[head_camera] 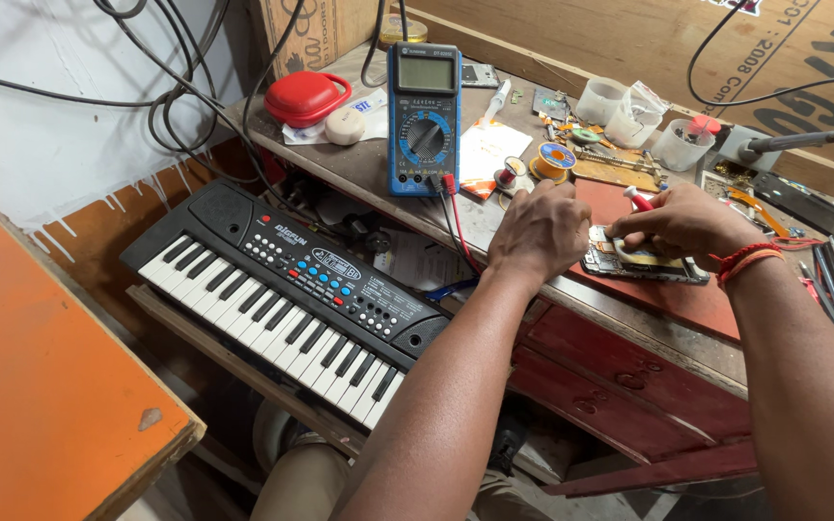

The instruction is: The person repairs a disassembled smartphone on a workbench, using a screwdriver to work on the phone's internal board and components while a multimeter sits connected nearby. They reposition the phone and handle small parts and tools throughout the clip.

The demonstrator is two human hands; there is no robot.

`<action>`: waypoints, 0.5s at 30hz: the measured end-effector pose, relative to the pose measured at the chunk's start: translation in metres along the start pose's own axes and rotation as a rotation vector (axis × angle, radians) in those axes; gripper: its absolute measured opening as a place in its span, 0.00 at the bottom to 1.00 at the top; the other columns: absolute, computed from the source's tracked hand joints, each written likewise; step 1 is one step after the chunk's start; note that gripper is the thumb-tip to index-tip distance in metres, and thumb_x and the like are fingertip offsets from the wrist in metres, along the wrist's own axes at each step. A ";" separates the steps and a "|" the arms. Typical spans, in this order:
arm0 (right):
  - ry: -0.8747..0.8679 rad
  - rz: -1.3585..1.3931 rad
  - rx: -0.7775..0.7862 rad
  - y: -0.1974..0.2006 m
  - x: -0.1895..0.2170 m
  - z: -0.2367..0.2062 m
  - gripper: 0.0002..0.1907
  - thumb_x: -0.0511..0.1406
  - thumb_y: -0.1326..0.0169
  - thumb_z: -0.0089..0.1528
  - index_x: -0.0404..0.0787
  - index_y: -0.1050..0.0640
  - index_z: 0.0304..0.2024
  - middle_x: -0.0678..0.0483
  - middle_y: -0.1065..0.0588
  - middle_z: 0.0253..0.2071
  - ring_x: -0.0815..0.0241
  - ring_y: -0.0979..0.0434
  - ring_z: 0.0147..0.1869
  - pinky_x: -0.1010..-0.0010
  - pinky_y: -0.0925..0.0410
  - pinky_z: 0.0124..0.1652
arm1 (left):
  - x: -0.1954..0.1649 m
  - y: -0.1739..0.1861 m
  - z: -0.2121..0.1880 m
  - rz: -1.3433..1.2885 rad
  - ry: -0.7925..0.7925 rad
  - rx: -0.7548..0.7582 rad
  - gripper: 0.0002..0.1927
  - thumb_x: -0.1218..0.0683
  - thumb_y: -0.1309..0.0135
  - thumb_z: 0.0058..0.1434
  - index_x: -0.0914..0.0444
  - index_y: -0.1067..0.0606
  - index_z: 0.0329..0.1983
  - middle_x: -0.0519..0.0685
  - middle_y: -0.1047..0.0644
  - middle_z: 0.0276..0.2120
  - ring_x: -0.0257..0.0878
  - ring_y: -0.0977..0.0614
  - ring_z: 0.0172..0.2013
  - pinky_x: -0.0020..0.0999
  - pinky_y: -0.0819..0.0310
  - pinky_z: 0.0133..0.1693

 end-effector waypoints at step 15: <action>-0.033 -0.204 -0.031 0.000 0.002 0.004 0.18 0.43 0.28 0.52 0.32 0.15 0.27 0.56 0.27 0.19 0.67 0.39 0.20 0.69 0.50 0.21 | 0.004 0.005 0.001 0.004 0.041 0.110 0.15 0.58 0.53 0.63 0.58 0.19 0.24 0.49 0.18 0.40 0.43 0.19 0.48 0.42 0.27 0.51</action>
Point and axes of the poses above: each hand's wrist, its own z-axis towards the middle knuckle, its own y-axis out of the back of the hand, x = y × z, the point moved 2 cm from there along z, towards the middle knuckle
